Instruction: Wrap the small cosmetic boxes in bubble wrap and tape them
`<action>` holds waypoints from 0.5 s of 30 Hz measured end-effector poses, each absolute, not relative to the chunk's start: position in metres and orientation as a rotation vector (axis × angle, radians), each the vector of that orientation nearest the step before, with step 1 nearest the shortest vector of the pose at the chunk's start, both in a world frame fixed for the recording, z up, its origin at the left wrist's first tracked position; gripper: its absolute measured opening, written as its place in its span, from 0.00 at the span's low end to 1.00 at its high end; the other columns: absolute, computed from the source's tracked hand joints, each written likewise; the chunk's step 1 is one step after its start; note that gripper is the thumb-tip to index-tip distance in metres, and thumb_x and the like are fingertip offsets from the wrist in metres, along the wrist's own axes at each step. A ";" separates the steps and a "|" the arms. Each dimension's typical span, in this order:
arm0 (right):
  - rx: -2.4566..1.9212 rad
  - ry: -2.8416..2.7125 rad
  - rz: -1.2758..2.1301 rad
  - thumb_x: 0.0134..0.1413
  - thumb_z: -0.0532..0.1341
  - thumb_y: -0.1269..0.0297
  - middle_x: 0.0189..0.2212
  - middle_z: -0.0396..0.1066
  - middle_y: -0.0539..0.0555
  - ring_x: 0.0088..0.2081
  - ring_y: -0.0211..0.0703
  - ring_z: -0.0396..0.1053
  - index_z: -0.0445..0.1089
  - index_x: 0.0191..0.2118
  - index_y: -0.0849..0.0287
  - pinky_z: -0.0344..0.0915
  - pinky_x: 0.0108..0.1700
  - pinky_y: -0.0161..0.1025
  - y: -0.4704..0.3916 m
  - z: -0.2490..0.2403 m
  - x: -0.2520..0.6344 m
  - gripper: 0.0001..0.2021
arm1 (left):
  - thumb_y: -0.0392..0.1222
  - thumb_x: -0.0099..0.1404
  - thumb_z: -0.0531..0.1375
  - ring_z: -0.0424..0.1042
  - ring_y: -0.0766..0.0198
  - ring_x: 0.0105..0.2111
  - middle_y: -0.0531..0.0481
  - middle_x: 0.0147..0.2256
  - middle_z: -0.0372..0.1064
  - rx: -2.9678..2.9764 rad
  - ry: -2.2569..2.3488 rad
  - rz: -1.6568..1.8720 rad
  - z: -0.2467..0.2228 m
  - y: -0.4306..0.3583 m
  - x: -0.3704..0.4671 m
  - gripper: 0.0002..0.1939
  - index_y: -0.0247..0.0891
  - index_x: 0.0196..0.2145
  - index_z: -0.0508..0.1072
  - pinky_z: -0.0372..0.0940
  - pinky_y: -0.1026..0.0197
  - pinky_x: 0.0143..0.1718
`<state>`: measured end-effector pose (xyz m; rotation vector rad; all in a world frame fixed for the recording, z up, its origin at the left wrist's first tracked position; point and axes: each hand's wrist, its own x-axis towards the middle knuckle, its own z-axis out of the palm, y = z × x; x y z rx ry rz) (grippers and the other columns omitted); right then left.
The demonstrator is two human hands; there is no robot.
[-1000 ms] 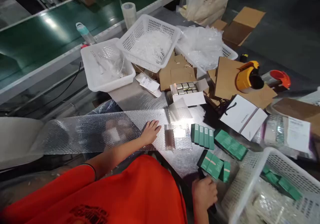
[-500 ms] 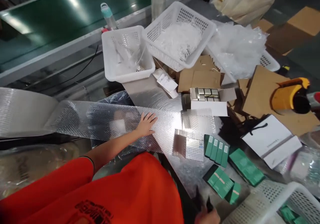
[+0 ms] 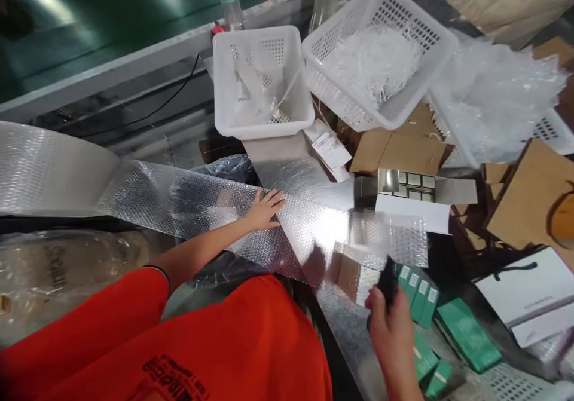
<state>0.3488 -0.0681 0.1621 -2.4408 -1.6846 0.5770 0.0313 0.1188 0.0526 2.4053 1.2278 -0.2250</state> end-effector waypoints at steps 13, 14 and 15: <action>-2.334 -2.859 0.492 0.71 0.45 0.55 0.39 0.74 0.63 0.41 0.51 0.75 0.70 0.49 0.61 0.61 0.34 0.39 0.031 0.114 0.225 0.20 | 0.57 0.62 0.64 0.47 0.44 0.70 0.39 0.70 0.49 2.445 1.154 -0.168 0.045 0.108 0.048 0.41 0.39 0.67 0.59 0.36 0.29 0.68; -2.339 -2.855 0.506 0.71 0.44 0.55 0.39 0.74 0.63 0.41 0.51 0.75 0.69 0.50 0.61 0.61 0.33 0.39 0.033 0.112 0.223 0.21 | 0.57 0.62 0.64 0.47 0.44 0.70 0.38 0.70 0.49 2.446 1.167 -0.163 0.045 0.107 0.049 0.41 0.38 0.67 0.59 0.35 0.29 0.68; -2.339 -2.851 0.513 0.71 0.44 0.55 0.39 0.74 0.63 0.41 0.50 0.75 0.69 0.50 0.61 0.61 0.34 0.39 0.036 0.110 0.221 0.21 | 0.57 0.62 0.65 0.47 0.43 0.70 0.38 0.70 0.49 2.445 1.178 -0.160 0.046 0.106 0.050 0.41 0.38 0.67 0.59 0.35 0.28 0.68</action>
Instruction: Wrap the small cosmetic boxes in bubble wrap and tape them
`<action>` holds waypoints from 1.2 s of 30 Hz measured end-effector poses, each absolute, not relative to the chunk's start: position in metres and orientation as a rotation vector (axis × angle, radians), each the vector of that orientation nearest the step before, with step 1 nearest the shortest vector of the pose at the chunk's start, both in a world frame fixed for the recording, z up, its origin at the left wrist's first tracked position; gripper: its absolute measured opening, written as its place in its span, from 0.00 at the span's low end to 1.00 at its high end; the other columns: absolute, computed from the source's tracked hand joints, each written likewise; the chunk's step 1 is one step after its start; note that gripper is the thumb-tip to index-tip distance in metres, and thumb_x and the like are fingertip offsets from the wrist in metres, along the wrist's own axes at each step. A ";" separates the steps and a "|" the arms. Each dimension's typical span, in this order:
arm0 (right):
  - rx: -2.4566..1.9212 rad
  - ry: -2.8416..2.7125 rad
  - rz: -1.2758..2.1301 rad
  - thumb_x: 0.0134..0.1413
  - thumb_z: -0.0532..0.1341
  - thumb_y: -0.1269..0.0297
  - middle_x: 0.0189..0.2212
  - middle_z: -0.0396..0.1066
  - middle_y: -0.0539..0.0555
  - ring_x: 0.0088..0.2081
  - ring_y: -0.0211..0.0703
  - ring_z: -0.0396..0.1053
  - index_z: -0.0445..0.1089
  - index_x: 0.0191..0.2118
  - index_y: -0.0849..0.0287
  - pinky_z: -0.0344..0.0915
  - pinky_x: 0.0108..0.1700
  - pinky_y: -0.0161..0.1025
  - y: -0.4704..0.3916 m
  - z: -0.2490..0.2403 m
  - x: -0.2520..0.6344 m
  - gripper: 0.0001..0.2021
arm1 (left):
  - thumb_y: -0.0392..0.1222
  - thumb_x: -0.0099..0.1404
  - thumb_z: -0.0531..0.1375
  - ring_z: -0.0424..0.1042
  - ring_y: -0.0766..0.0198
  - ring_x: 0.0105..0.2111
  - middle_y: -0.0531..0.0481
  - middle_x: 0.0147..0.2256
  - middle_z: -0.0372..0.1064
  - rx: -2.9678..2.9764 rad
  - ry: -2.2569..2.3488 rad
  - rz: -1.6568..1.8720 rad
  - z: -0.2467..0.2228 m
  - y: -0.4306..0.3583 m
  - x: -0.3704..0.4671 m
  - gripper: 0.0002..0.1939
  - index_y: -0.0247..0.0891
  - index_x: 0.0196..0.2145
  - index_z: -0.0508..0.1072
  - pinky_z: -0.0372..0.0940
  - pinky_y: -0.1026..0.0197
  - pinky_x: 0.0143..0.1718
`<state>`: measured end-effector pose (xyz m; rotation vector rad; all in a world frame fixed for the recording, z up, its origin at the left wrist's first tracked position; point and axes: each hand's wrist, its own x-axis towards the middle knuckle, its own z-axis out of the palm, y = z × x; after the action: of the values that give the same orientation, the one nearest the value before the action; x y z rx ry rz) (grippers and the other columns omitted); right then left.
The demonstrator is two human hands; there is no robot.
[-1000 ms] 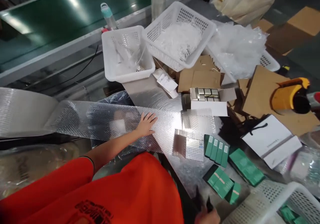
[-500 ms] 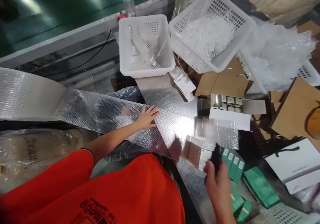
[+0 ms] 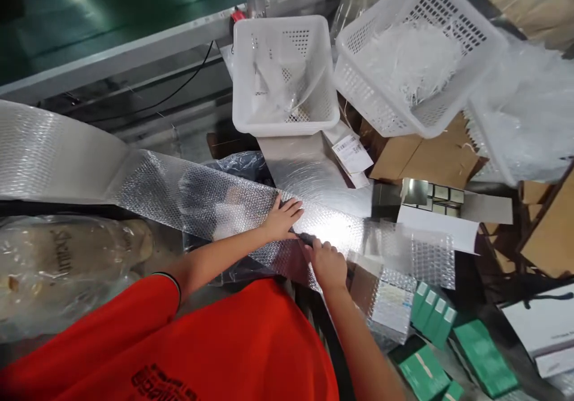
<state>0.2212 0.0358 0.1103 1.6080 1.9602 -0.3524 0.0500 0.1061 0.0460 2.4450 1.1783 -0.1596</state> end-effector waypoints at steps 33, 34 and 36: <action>1.510 1.772 -0.386 0.70 0.51 0.59 0.41 0.77 0.65 0.43 0.53 0.77 0.73 0.51 0.59 0.66 0.40 0.42 0.070 0.131 0.279 0.17 | 0.53 0.62 0.65 0.42 0.42 0.71 0.41 0.70 0.48 2.321 1.322 -0.154 0.046 0.097 0.058 0.40 0.42 0.68 0.58 0.29 0.24 0.67; 1.507 1.762 -0.390 0.69 0.51 0.59 0.41 0.77 0.65 0.44 0.53 0.77 0.73 0.50 0.59 0.66 0.40 0.42 0.071 0.132 0.282 0.16 | 0.53 0.62 0.65 0.42 0.42 0.71 0.42 0.70 0.47 2.316 1.324 -0.158 0.046 0.097 0.058 0.40 0.43 0.68 0.58 0.28 0.24 0.67; 1.503 1.745 -0.389 0.69 0.52 0.60 0.40 0.77 0.66 0.44 0.54 0.77 0.74 0.49 0.60 0.66 0.40 0.42 0.072 0.134 0.289 0.16 | 0.53 0.62 0.65 0.42 0.42 0.71 0.42 0.70 0.47 2.307 1.329 -0.164 0.047 0.097 0.058 0.40 0.42 0.68 0.58 0.28 0.24 0.67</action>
<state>0.2893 0.0720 0.1337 1.5025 1.7446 -0.3890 0.0581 0.0969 0.0470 2.3065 1.3292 -0.1642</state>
